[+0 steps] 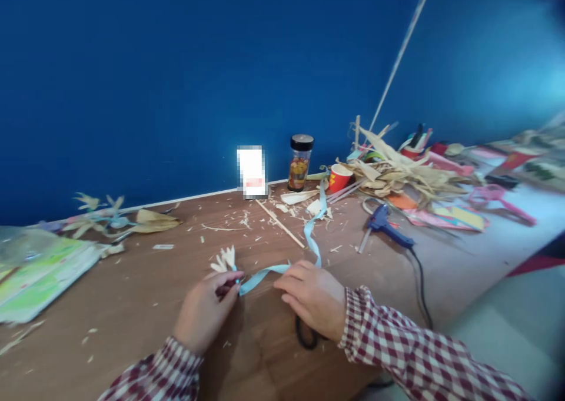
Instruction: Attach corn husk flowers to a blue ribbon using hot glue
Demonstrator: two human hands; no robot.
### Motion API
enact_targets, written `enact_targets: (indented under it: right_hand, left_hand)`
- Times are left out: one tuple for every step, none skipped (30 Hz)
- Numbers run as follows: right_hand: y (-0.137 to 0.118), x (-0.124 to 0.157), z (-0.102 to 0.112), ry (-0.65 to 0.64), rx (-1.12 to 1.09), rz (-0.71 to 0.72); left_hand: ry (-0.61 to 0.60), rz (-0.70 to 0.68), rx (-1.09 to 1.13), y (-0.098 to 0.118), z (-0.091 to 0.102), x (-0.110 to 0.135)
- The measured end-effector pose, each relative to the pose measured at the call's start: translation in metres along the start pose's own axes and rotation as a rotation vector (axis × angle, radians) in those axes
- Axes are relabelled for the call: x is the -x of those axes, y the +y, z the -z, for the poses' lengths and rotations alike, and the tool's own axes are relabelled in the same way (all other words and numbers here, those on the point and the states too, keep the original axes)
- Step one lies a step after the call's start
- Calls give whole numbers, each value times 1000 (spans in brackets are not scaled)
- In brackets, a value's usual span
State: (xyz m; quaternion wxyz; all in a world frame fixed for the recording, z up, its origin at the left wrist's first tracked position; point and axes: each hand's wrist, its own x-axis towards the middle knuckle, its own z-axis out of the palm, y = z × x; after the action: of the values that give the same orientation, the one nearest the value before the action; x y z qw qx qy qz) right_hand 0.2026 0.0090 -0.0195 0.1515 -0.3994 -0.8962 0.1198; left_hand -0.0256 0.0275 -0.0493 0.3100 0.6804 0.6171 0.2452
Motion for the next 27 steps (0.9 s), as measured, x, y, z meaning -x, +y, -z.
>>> enact_targets:
  right_hand:
    - [6,9,7,30,5,-39]
    - [13,18,15,67,21,-88]
    - [21,29,23,116,52,-147]
    - [31,39,31,166,97,-213]
    - [42,50,39,215,154,-282]
    - [54,60,47,266,225,-357]
    - [67,69,54,303,300,-438]
    - [80,78,60,339,378,-515]
    - [94,85,64,359,455,-593]
    - [106,91,66,359,526,-663]
    - [118,97,68,334,584,-724]
    - [129,101,68,307,630,-782]
    - [138,105,67,276,659,-829]
    - [146,107,66,247,673,-865]
    - [152,110,64,222,678,-894]
    - [157,112,63,203,676,-909]
    - [160,113,62,194,675,-912]
    - [162,115,62,198,676,-905]
    - [162,116,62,213,683,-889]
    - [162,118,62,243,693,-870]
    - [161,119,63,282,706,-848]
    - [160,120,64,327,716,-825]
    - [159,122,65,370,719,-800]
    - [159,123,66,404,712,-776]
    - [158,124,67,428,696,-750]
    - [159,125,69,442,670,-727]
    - [159,126,70,453,638,-709]
  left_hand:
    - [-12,8,-13,-1,0,0]
    - [-18,8,-22,-2,0,-1]
    - [-16,7,-33,-2,0,-2]
    - [-14,-4,-42,-3,0,-2]
    - [-10,-14,-49,-3,0,-3]
    - [-6,-23,-55,-3,-1,-3]
    - [1,-29,-60,-2,-1,-3]
    - [9,-35,-62,-2,-1,-4]
    - [16,-39,-63,-2,-1,-4]
    - [24,-42,-62,-1,-1,-4]
    - [28,-44,-62,-1,-1,-4]
    - [30,-45,-64,-2,-1,-4]
    - [31,-42,-68,-2,-1,-4]
    - [33,-36,-74,-2,-1,-4]
    - [38,-29,-79,-3,-1,-4]
    - [42,-22,-81,-3,-1,-4]
    - [44,-19,-78,-3,-1,-4]
    - [47,-19,-72,-3,-1,-4]
    - [46,-22,-65,-3,-2,-4]
    - [45,-27,-59,-3,-2,-4]
    - [41,-30,-55,-2,-2,-4]
    - [36,-30,-53,-2,-2,-4]
    - [32,-28,-54,-2,-2,-4]
    - [28,-22,-56,-1,-1,-4]
    - [24,-16,-59,-1,-1,-4]
    - [21,-9,-62,-1,-1,-4]
    - [16,-3,-65,-1,-1,-4]
